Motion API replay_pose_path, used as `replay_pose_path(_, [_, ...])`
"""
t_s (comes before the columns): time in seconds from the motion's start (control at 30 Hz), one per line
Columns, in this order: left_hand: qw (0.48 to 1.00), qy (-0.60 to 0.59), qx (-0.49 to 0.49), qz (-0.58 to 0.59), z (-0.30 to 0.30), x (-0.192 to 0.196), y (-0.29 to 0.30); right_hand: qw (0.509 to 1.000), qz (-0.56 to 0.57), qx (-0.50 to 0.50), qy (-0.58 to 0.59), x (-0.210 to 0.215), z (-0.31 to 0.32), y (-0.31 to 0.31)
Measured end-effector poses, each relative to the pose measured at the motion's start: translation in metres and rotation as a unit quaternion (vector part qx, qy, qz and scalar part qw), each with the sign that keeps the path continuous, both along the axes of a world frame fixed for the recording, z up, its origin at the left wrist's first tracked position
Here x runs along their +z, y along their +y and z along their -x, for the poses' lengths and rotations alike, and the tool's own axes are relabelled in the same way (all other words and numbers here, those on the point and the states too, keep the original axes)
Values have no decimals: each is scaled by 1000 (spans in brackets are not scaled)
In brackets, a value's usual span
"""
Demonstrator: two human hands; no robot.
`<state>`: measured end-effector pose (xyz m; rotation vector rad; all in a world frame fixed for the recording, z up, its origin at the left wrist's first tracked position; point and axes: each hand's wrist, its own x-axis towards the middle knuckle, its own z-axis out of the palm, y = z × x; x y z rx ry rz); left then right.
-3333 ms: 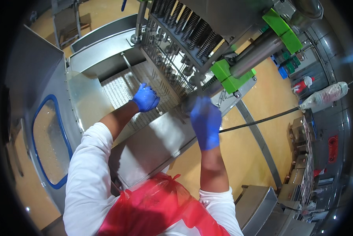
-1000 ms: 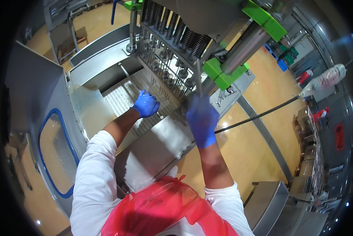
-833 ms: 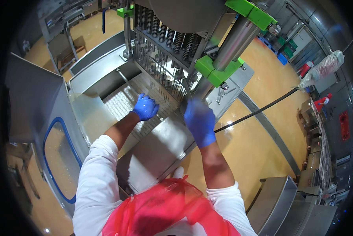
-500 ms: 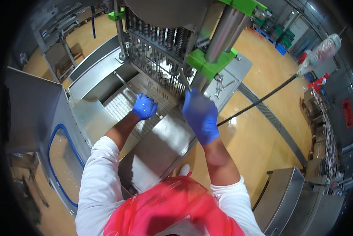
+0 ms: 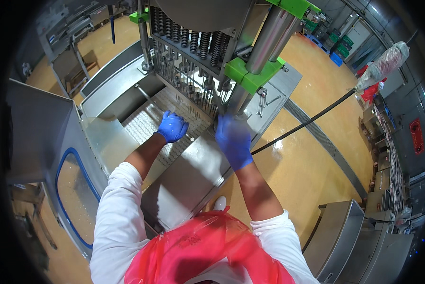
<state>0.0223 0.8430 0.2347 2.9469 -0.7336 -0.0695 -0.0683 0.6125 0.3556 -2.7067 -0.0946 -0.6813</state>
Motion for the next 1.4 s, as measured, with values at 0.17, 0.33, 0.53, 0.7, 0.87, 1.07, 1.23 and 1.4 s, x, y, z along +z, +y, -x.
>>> replay_pose_path(0.17, [1000,-4,4,-8,-1,-8,-2,992,79,84,48,-18,20,-27])
replay_pose_path(0.33, [1000,-23,4,8,-6,-13,-4,982,-67,126,123,-4,79,-64])
replay_pose_path(0.53, [999,-38,-30,7,-8,-14,-5,984,-155,73,45,-80,151,-144])
replay_pose_path(0.7, [1000,3,1,-25,-5,-4,-11,909,-383,-162,-11,-170,158,-221])
replay_pose_path(0.87, [985,-57,72,147,-2,9,-33,785,-586,-193,-53,-209,83,-304])
replay_pose_path(1.07, [697,44,266,664,13,92,-137,943,-293,-58,-146,-146,-64,-353])
replay_pose_path(1.23, [335,205,184,901,-6,83,-156,981,-151,57,-109,-105,-186,-373])
replay_pose_path(1.4, [353,254,30,900,-12,69,-150,991,-54,79,-95,-115,-258,-358])
